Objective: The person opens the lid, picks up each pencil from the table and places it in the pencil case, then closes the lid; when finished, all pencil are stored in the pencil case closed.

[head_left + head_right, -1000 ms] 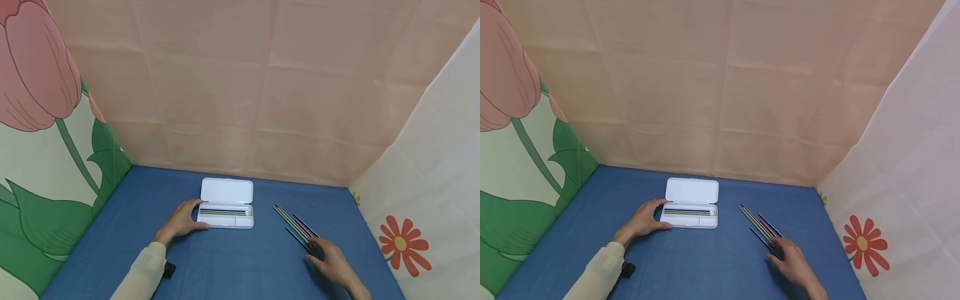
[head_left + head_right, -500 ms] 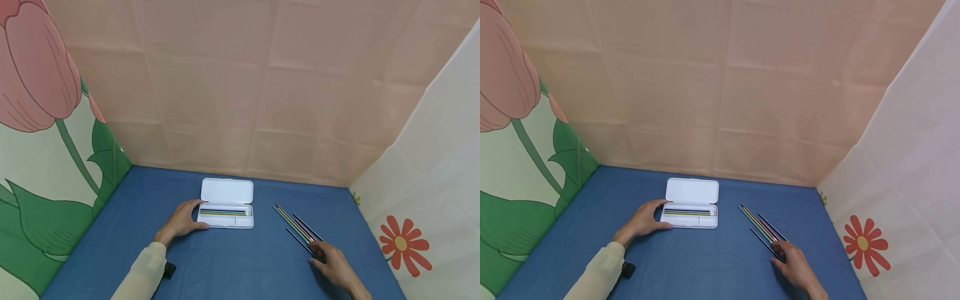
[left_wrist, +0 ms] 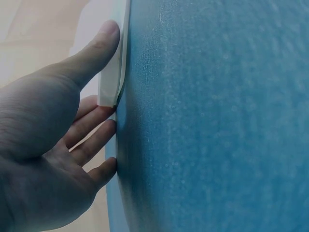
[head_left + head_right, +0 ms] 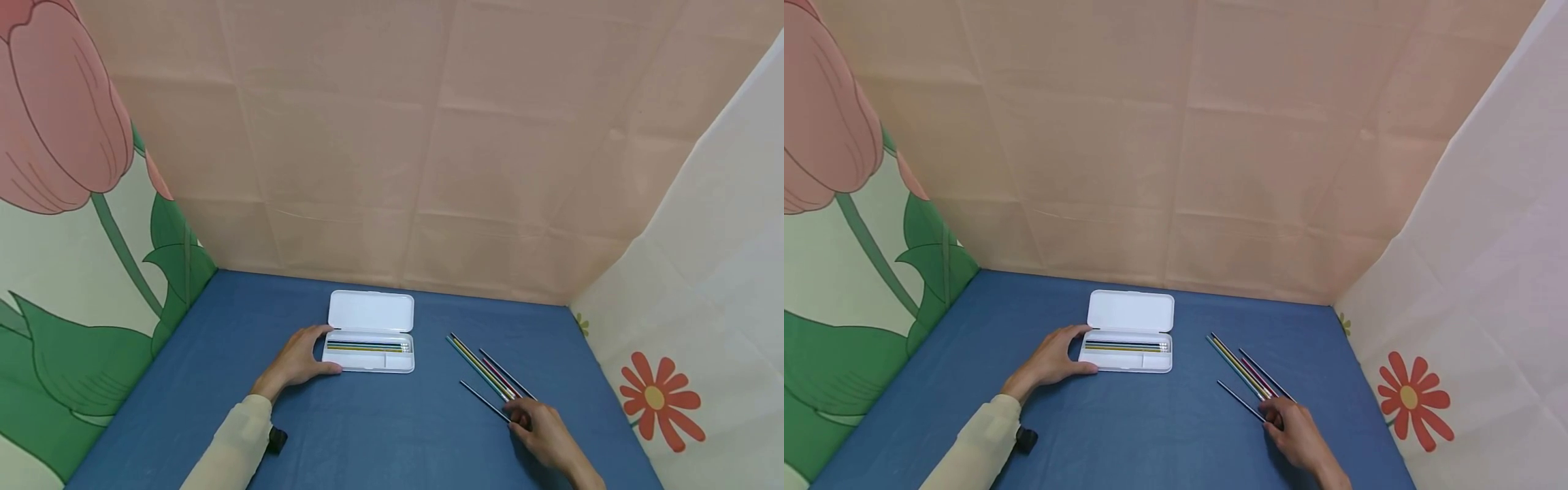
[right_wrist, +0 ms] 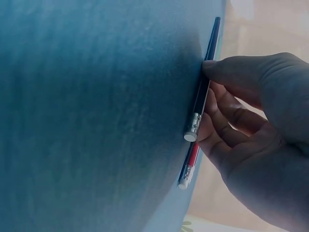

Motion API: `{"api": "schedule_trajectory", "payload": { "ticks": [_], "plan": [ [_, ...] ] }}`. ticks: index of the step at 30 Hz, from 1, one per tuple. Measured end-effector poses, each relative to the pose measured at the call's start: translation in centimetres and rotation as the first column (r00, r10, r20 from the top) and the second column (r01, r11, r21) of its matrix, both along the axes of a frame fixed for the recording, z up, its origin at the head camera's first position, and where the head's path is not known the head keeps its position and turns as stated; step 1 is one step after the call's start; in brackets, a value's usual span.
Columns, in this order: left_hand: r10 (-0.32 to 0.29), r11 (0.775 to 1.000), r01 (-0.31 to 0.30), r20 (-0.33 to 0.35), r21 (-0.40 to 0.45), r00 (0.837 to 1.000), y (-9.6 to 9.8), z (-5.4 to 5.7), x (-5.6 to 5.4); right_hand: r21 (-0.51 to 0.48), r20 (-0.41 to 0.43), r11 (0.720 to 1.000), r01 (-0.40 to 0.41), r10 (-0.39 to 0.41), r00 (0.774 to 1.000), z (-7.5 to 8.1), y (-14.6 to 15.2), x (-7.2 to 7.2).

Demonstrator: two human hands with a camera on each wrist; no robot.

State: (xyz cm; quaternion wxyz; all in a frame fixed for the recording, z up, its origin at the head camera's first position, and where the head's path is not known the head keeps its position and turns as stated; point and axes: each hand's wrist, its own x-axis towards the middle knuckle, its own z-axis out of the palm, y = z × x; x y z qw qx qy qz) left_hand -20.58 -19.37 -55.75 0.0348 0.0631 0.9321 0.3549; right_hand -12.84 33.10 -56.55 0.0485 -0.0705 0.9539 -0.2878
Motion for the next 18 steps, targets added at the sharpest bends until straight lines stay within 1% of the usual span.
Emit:
{"api": "schedule_trajectory", "payload": {
  "ticks": [3, 11, 18],
  "plan": [
    [-0.001, 1.000, 0.001, 0.002, 0.001, 1.000, 0.0, 0.0, 0.0, -0.007, -0.005, 1.000, -0.022, 0.022, 1.000, 0.1, 0.0, 0.1],
    [0.000, 1.000, 0.000, 0.007, -0.003, 1.000, 0.0, 0.1, 0.0, -0.006, -0.032, 0.999, -0.045, 0.044, 0.999, 0.5, -0.4, -0.1],
    [-0.006, 1.000, 0.006, 0.003, -0.006, 1.000, -0.1, 0.0, -0.1, 0.004, -0.053, 0.999, -0.034, 0.034, 0.998, 1.3, -1.4, -0.7]
  ]
}}
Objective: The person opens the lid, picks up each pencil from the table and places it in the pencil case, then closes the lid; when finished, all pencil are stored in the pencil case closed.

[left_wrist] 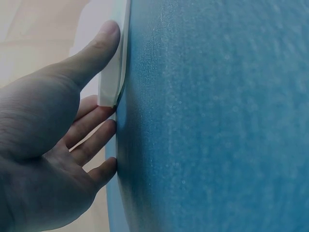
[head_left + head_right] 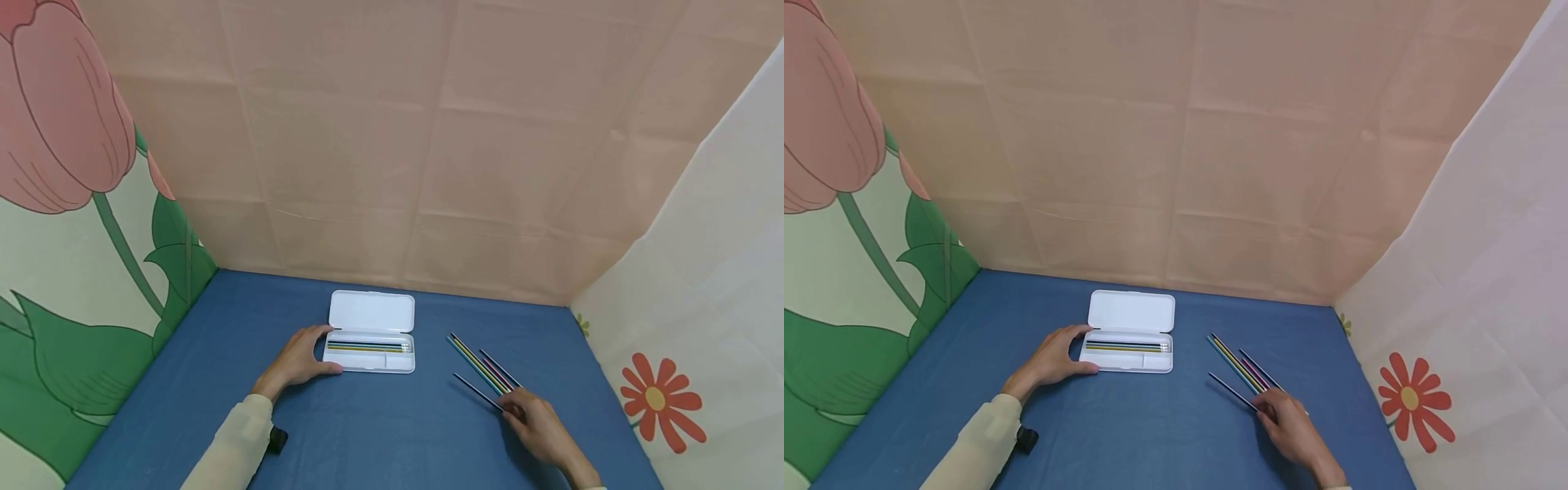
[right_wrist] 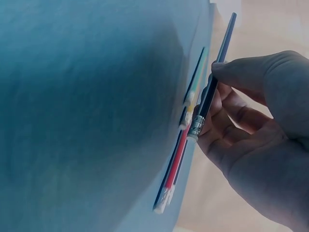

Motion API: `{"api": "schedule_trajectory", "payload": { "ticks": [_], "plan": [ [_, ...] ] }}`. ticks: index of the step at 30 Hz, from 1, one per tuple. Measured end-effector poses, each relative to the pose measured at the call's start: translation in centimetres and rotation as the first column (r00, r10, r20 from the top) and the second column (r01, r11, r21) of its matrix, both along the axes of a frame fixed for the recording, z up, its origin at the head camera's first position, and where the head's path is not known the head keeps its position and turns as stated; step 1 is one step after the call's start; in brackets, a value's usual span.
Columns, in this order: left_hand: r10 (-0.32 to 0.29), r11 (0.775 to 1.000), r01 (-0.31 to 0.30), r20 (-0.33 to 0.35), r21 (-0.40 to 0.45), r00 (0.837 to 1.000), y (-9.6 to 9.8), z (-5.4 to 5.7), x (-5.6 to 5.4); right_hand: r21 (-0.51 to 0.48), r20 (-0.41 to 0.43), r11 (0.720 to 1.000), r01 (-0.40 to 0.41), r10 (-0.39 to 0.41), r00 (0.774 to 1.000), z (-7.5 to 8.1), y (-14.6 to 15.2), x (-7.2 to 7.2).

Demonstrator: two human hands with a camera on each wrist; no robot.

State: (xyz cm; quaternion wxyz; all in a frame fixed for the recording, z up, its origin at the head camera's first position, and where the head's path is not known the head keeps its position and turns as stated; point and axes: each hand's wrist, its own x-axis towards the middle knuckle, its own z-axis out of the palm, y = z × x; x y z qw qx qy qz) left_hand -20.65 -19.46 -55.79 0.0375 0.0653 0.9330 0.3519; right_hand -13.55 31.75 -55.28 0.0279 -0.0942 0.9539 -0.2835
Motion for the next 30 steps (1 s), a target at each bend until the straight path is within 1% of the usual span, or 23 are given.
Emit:
{"api": "schedule_trajectory", "payload": {
  "ticks": [4, 8, 13, 19, 25, 30],
  "plan": [
    [-0.002, 1.000, 0.002, -0.002, -0.002, 1.000, 0.0, -0.1, 0.0, -0.004, -0.008, 1.000, 0.002, -0.002, 1.000, 0.3, -0.7, -0.3],
    [0.002, 1.000, -0.002, 0.001, -0.004, 1.000, 0.0, -0.1, 0.0, -0.006, -0.018, 1.000, -0.015, 0.015, 1.000, 0.5, -1.2, -0.7],
    [0.008, 1.000, -0.008, 0.003, -0.003, 1.000, 0.1, -0.1, -0.1, 0.007, -0.069, 0.997, -0.078, 0.079, 0.995, 0.8, -1.6, -1.1],
    [0.011, 1.000, -0.011, 0.001, -0.010, 1.000, 0.2, -0.1, -0.2, 0.002, -0.136, 0.988, -0.157, 0.156, 0.978, 1.4, -2.2, -1.8],
    [0.009, 1.000, -0.009, 0.004, -0.008, 1.000, 0.1, -0.1, -0.2, 0.011, -0.195, 0.971, -0.239, 0.236, 0.952, 1.9, -3.3, -2.8],
    [0.009, 1.000, -0.009, 0.006, -0.007, 1.000, 0.2, 0.0, -0.1, 0.015, -0.217, 0.960, -0.280, 0.276, 0.936, 2.2, -4.4, -3.8]
  ]
}}
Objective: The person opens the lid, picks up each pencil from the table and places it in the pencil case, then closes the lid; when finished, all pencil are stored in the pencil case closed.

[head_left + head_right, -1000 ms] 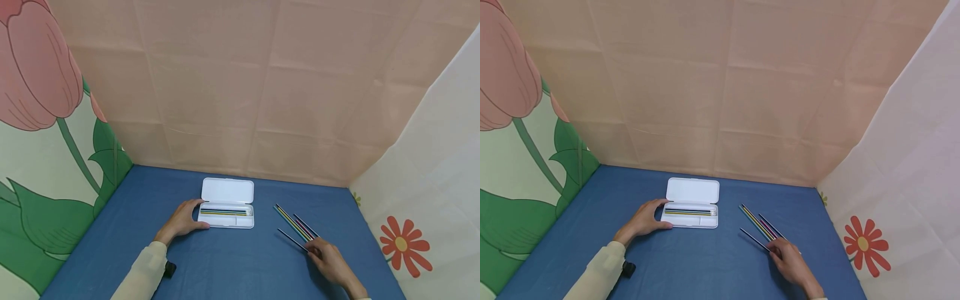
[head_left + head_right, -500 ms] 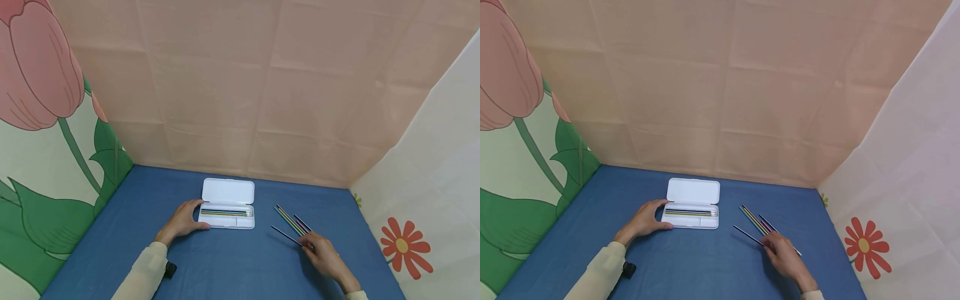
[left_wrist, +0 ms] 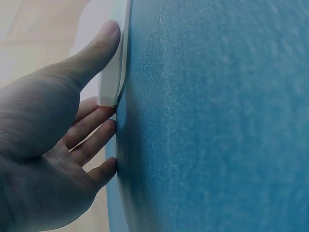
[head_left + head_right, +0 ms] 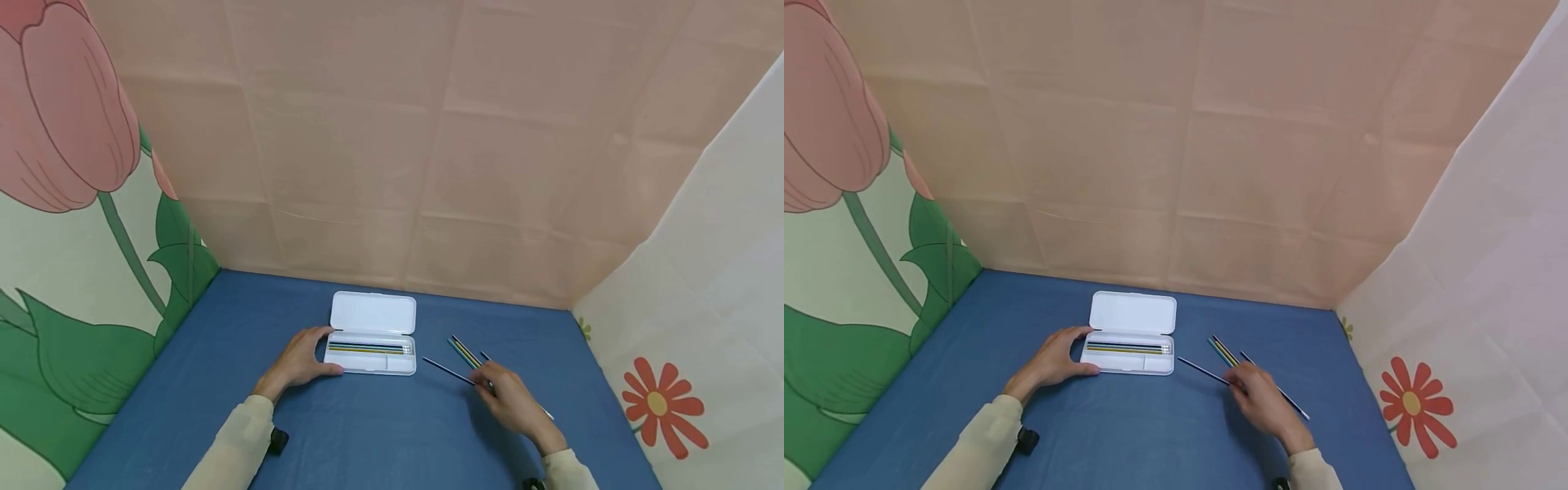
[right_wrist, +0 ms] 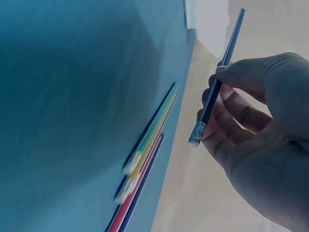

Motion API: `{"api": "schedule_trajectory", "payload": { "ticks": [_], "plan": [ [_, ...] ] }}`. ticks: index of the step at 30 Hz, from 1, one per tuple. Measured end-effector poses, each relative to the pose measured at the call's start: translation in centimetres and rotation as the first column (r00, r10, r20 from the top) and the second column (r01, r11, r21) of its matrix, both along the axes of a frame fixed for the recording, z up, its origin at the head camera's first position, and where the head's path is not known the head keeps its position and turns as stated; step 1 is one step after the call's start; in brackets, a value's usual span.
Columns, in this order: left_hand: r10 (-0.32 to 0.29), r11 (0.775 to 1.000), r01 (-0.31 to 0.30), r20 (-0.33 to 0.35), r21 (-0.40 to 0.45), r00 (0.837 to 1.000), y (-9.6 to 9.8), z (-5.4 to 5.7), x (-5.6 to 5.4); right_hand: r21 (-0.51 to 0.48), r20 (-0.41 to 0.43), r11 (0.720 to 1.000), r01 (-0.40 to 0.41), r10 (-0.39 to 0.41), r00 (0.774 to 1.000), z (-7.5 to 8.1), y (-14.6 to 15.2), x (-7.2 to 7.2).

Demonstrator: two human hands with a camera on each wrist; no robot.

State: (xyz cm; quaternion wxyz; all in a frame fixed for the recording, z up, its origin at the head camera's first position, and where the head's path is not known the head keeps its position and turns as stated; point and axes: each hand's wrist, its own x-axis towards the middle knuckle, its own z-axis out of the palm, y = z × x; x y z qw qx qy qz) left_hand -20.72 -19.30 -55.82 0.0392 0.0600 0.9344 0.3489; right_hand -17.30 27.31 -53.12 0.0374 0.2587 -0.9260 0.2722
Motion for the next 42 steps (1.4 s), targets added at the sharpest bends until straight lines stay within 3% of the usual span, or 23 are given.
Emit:
{"api": "schedule_trajectory", "payload": {
  "ticks": [19, 42],
  "plan": [
    [0.003, 1.000, -0.003, -0.002, 0.009, 1.000, -0.1, 0.2, 0.3, 0.030, -0.111, 0.998, -0.061, 0.064, 0.992, 1.1, -5.5, -3.1],
    [0.000, 1.000, 0.000, -0.004, 0.002, 1.000, 0.0, 0.1, 0.1, -0.005, -0.073, 0.994, -0.105, 0.105, 0.992, 1.4, -10.3, -6.3]
  ]
}}
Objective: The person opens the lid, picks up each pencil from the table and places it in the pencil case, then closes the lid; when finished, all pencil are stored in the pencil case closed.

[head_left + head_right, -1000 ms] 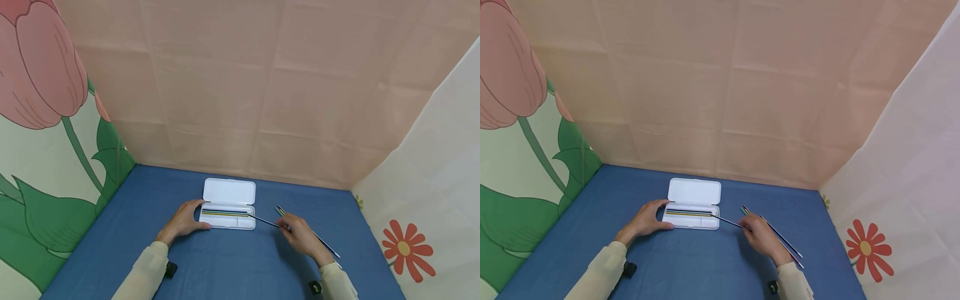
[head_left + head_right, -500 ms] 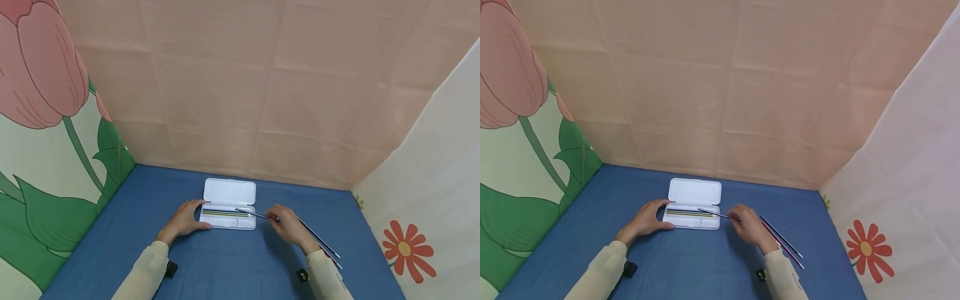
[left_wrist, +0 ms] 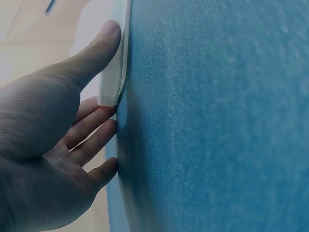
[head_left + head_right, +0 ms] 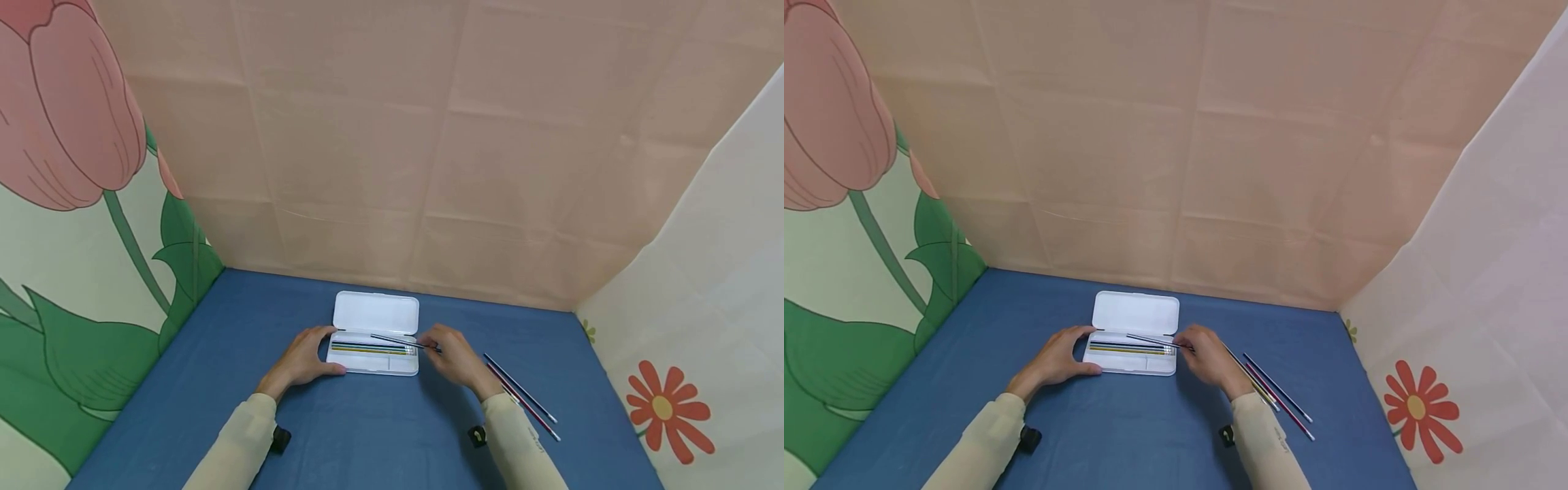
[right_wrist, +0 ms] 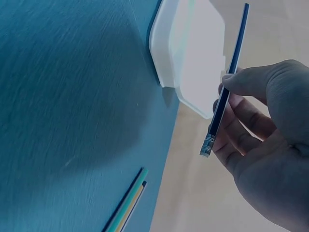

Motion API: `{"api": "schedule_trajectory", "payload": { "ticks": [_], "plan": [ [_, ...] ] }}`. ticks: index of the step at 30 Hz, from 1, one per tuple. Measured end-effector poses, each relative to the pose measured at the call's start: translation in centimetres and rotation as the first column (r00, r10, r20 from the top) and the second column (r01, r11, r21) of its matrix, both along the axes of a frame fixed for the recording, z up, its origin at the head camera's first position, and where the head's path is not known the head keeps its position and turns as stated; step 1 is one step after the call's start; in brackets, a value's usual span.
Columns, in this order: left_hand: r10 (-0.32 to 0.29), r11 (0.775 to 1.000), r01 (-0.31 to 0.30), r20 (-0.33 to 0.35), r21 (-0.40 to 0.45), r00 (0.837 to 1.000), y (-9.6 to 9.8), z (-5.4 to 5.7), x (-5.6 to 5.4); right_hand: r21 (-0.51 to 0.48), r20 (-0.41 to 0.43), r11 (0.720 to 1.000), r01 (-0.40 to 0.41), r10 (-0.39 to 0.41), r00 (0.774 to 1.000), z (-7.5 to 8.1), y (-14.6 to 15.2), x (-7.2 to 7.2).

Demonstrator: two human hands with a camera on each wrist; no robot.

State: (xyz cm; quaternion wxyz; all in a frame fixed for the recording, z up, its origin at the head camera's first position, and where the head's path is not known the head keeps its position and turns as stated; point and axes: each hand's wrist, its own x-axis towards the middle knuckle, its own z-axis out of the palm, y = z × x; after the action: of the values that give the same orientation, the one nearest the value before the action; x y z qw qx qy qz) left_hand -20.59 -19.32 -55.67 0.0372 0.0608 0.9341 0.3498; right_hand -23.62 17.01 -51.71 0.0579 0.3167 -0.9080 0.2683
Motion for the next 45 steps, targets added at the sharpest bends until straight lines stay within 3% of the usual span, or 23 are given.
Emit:
{"api": "schedule_trajectory", "payload": {
  "ticks": [13, 45],
  "plan": [
    [0.004, 1.000, -0.004, 0.005, 0.000, 1.000, -0.1, -0.1, 0.2, 0.011, 0.049, 1.000, 0.002, -0.002, 0.999, -1.2, -2.6, -1.5],
    [0.008, 1.000, -0.008, 0.010, 0.008, 1.000, 0.0, 0.1, 0.2, 0.091, 0.067, 0.995, -0.031, 0.025, 0.997, -3.3, -8.0, -3.6]
  ]
}}
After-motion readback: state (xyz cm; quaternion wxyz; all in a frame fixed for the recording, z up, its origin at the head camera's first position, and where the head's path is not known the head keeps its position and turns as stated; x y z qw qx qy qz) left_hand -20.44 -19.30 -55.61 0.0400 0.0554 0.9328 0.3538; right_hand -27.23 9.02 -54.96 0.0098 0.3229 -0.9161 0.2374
